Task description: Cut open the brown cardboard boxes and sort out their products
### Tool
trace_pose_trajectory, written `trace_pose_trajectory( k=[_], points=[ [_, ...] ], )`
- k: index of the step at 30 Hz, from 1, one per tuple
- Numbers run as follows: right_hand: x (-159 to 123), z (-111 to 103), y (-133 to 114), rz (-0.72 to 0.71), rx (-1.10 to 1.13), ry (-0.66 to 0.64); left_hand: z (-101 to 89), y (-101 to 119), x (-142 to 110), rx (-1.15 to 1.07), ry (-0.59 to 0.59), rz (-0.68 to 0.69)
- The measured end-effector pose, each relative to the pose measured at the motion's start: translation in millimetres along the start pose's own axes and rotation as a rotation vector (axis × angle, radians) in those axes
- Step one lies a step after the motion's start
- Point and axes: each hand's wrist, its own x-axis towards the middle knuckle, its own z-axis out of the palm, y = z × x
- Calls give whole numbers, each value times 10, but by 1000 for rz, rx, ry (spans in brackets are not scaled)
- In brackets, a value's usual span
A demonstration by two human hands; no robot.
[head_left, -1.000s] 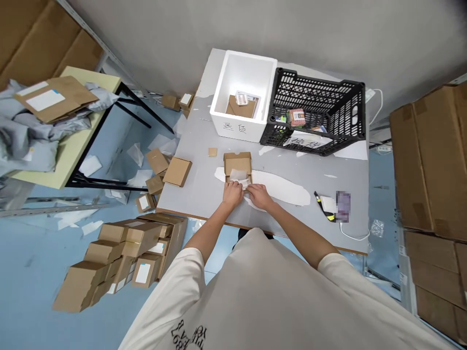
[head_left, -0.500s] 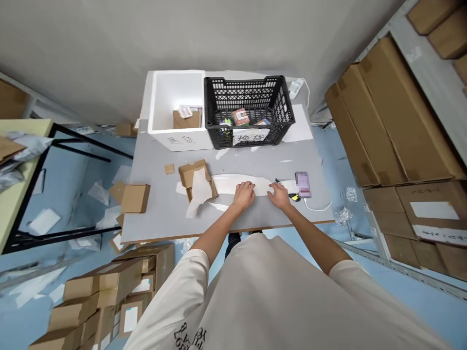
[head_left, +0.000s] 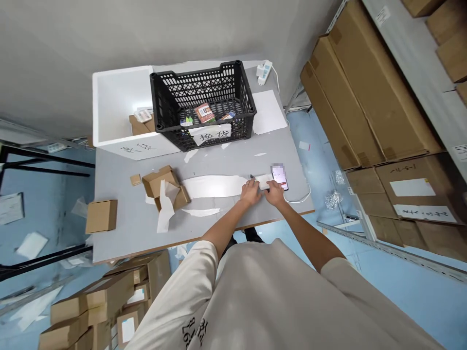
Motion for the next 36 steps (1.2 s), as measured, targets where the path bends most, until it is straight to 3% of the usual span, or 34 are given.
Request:
trace_pose_trajectory(
  k=[8, 12, 15, 22, 29, 36],
  points=[
    [37, -38, 194, -72, 95, -34, 102, 183, 411, 64, -29, -49],
    [27, -81, 245, -102, 147, -22, 57, 198, 419, 89, -22, -50],
    [6, -96, 208, -128, 206, -5, -14, 158, 292, 88, 20, -57],
    [-74, 173, -157, -198, 461, -27, -155, -285, -244, 92, 42, -90],
    [-148, 618, -509, -29, 636, -215, -24, -847, -608, 41, 27, -123],
    [-115, 684, -794, 144, 690, -188, 113, -1050, -735, -165, 112, -115]
  ],
)
